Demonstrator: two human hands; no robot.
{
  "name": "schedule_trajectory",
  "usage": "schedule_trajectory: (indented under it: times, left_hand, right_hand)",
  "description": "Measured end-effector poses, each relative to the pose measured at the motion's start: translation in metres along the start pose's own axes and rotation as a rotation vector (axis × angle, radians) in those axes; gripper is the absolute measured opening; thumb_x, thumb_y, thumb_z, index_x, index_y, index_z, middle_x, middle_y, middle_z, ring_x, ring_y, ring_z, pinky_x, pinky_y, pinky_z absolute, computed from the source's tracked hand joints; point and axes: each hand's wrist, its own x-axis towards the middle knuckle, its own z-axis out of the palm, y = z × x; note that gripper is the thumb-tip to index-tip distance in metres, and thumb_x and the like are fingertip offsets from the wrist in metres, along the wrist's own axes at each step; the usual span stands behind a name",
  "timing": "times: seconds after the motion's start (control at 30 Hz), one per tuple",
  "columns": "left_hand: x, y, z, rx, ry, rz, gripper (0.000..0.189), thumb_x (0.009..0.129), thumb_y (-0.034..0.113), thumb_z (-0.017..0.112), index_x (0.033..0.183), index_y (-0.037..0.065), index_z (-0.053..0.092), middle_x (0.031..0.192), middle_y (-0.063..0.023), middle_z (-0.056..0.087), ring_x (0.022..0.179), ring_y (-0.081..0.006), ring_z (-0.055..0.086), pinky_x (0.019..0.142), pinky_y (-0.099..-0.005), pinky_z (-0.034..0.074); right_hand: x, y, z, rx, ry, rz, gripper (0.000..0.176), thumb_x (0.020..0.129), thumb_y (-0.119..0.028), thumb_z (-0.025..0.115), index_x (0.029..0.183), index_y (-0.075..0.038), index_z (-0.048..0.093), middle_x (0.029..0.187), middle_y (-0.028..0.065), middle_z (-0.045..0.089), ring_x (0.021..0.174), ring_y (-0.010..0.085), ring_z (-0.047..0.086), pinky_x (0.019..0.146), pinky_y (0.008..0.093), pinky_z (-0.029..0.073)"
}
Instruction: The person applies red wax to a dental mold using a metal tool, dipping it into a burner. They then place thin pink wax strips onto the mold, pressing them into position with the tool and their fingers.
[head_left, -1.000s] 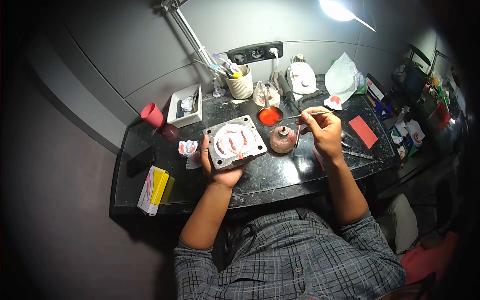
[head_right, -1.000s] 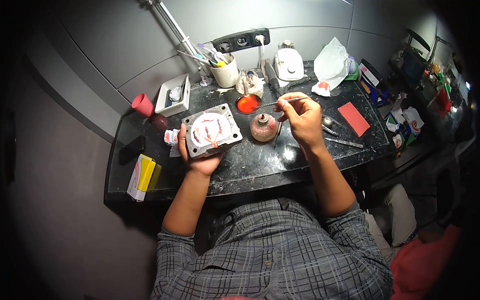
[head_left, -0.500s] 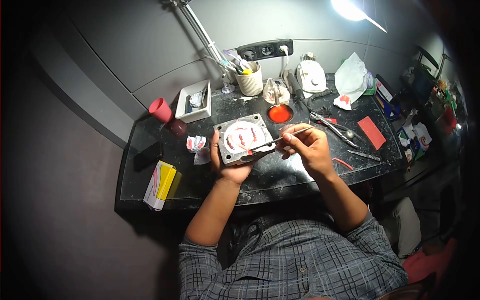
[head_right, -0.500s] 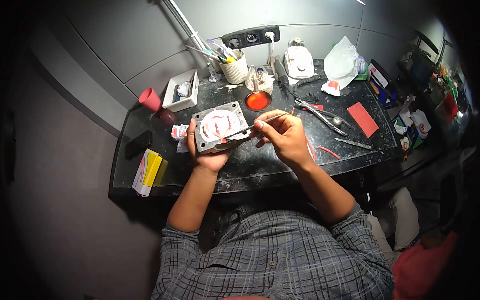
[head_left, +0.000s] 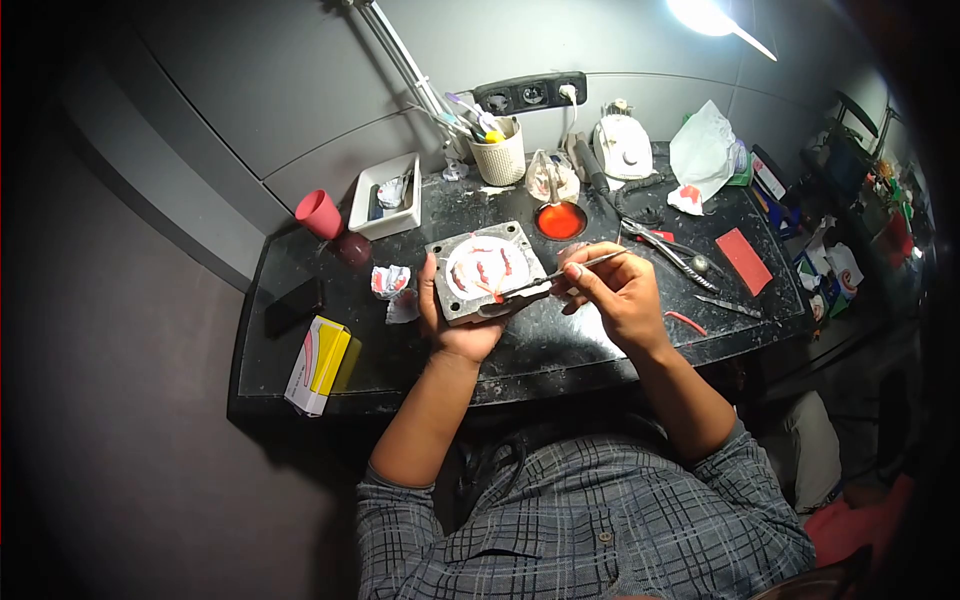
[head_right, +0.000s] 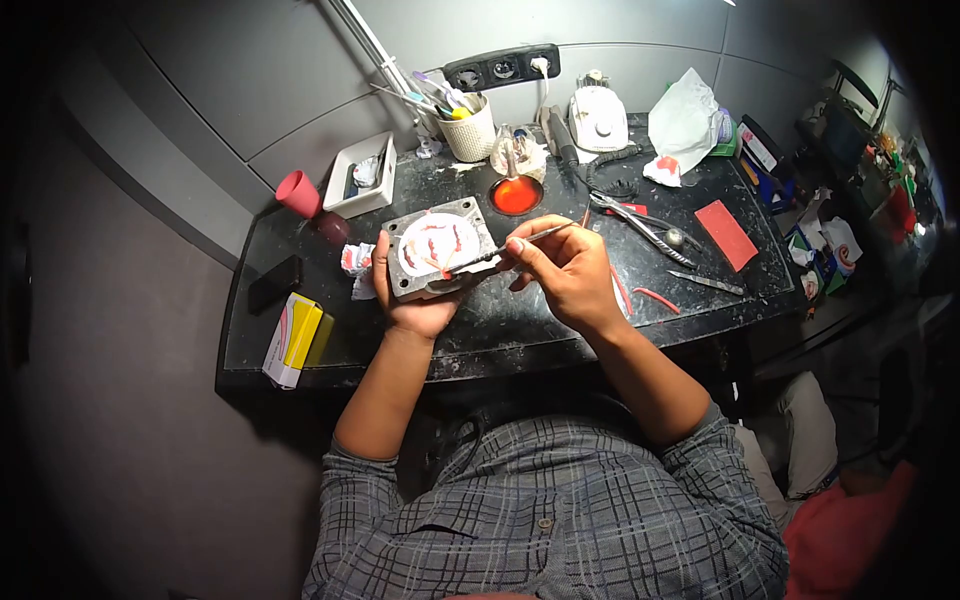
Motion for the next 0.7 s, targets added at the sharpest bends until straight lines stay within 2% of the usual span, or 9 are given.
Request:
schedule_trajectory:
  times: [0.37, 0.43, 0.53, 0.57, 0.7]
  left_hand:
    - [0.002, 0.0, -0.005, 0.012, 0.019, 0.014, 0.074, 0.092, 0.064, 0.056, 0.143, 0.011, 0.055, 0.146, -0.014, 0.057, 0.134, -0.0389, 0.053, 0.111, -0.0655, 0.041]
    - [0.002, 0.0, -0.005, -0.003, -0.01, 0.032, 0.075, 0.093, 0.065, 0.056, 0.143, 0.009, 0.056, 0.146, -0.0155, 0.057, 0.133, -0.0394, 0.054, 0.111, -0.0654, 0.04]
    - [0.005, -0.001, -0.005, 0.01, -0.003, 0.084, 0.075, 0.093, 0.063, 0.058, 0.143, 0.008, 0.056, 0.145, -0.0154, 0.058, 0.132, -0.0387, 0.054, 0.112, -0.0649, 0.039]
    - [0.005, -0.001, -0.005, 0.005, -0.001, 0.085, 0.075, 0.093, 0.063, 0.058, 0.143, 0.008, 0.056, 0.145, -0.0154, 0.058, 0.132, -0.0387, 0.054, 0.112, -0.0649, 0.039]
    - [0.004, 0.0, -0.008, -0.002, 0.021, 0.064, 0.075, 0.093, 0.062, 0.059, 0.143, 0.008, 0.056, 0.145, -0.0153, 0.057, 0.134, -0.038, 0.052, 0.113, -0.0637, 0.039]
  right_hand:
    - [-0.001, -0.003, -0.001, 0.029, -0.017, 0.023, 0.011, 0.101, -0.007, 0.068, 0.104, 0.003, 0.067, 0.093, 0.0112, 0.074, 0.084, 0.0163, 0.074, 0.063, 0.0273, 0.061]
    - [0.002, -0.006, -0.008, 0.037, -0.025, 0.031, 0.011, 0.1, -0.007, 0.068, 0.104, 0.003, 0.067, 0.092, 0.0114, 0.074, 0.084, 0.0165, 0.074, 0.063, 0.0275, 0.061]
    - [0.014, -0.013, -0.034, -0.124, 0.12, -0.135, 0.012, 0.1, -0.009, 0.068, 0.104, 0.003, 0.067, 0.092, 0.0112, 0.074, 0.081, 0.0151, 0.073, 0.066, 0.028, 0.061]
    - [0.017, -0.016, -0.04, -0.155, 0.216, -0.161, 0.01, 0.1, -0.007, 0.068, 0.104, 0.002, 0.067, 0.091, 0.0101, 0.074, 0.08, 0.0148, 0.073, 0.066, 0.0278, 0.06]
    - [0.021, -0.02, -0.052, -0.268, 0.312, -0.186, 0.007, 0.099, -0.005, 0.069, 0.103, 0.001, 0.068, 0.089, 0.008, 0.073, 0.08, 0.0141, 0.072, 0.065, 0.0266, 0.059]
